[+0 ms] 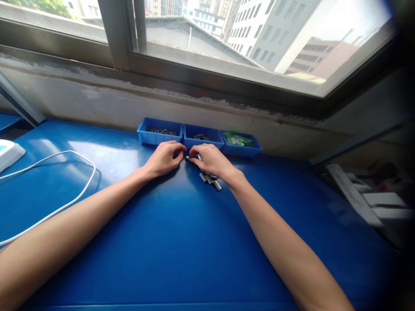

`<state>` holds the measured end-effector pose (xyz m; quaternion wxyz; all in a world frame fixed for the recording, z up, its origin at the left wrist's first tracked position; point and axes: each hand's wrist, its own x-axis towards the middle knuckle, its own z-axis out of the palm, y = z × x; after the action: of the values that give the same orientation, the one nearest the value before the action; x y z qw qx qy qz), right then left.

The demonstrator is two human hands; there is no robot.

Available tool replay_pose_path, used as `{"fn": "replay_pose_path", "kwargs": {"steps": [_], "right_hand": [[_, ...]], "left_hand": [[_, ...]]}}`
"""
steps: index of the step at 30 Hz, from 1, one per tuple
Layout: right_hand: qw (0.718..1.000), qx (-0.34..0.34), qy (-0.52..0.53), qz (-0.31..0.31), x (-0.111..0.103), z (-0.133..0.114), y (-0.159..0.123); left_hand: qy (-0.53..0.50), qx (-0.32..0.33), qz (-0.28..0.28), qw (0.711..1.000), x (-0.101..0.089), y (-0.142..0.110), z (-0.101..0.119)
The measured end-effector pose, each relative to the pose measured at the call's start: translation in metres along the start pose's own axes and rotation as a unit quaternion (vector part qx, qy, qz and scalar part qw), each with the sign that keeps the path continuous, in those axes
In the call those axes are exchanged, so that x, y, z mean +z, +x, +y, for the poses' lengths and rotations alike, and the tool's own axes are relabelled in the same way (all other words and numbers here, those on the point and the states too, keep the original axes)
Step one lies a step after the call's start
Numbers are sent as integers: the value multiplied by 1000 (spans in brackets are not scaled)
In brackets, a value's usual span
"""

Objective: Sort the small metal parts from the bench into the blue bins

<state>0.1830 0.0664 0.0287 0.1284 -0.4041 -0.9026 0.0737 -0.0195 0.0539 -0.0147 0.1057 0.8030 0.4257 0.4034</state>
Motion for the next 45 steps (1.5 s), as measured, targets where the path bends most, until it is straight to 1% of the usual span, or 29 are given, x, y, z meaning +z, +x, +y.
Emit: {"fn": "replay_pose_path", "kwargs": {"steps": [3,4,6,8,10,12,13,15,18,20,22,24,26,27,29,31,33,35,37,39,41,43,45], "right_hand": [[999,-23,35,24,0,2,0],[998,-22,58,29,0,2,1],[990,3,135,32,-3,1,0],[968,45,245,27,-8,0,0],[935,79,345,22,-12,-1,-1],[908,94,407,18,-16,-1,-2],[900,97,424,16,-18,-1,-3],[895,99,436,13,-21,0,-4],[895,100,434,12,-24,1,-5],[892,103,439,27,-26,1,-4],[885,111,447,69,-27,2,-3],[880,131,435,137,-26,4,0],[881,156,399,202,-25,7,1],[883,167,378,223,-25,7,1],[893,181,338,237,-26,8,0],[909,189,293,227,-29,7,-2],[932,185,233,205,-35,3,-4],[960,169,165,153,-41,-1,-5],[980,158,99,70,-45,-4,-7],[986,163,42,-10,-46,-7,-8],[985,165,2,-58,-44,-8,-8],[984,161,-24,-76,-39,-10,-8],[983,158,-42,-79,-36,-12,-7]], "left_hand": [[0,2,-3,1000,-1,0,0],[1,2,-4,1000,-1,0,0],[3,1,-1,1000,-1,0,0],[4,0,1,1000,-1,0,0],[4,0,-2,1000,-1,0,0],[4,-1,-5,1000,-1,0,1],[5,-2,-6,1000,-2,0,2],[6,-2,-8,1000,-2,0,2],[7,-2,-12,1000,-2,0,2],[7,-1,-13,1000,-1,0,2],[5,0,-12,1000,-1,0,1],[3,0,-12,1000,-1,0,2],[2,2,-13,1000,-2,-1,2],[3,2,-13,1000,-2,-1,2],[4,1,-16,1000,-2,-1,3],[6,-1,-19,1000,-2,-1,3],[9,-1,-21,1000,-3,-1,4],[12,0,-23,1000,-3,-1,4],[15,-1,-26,1000,-3,-1,5],[18,-2,-28,999,-3,-1,5],[20,-1,-30,999,-2,-1,4],[21,0,-31,999,-2,-2,4],[21,-1,-32,999,-2,-2,4]]}}
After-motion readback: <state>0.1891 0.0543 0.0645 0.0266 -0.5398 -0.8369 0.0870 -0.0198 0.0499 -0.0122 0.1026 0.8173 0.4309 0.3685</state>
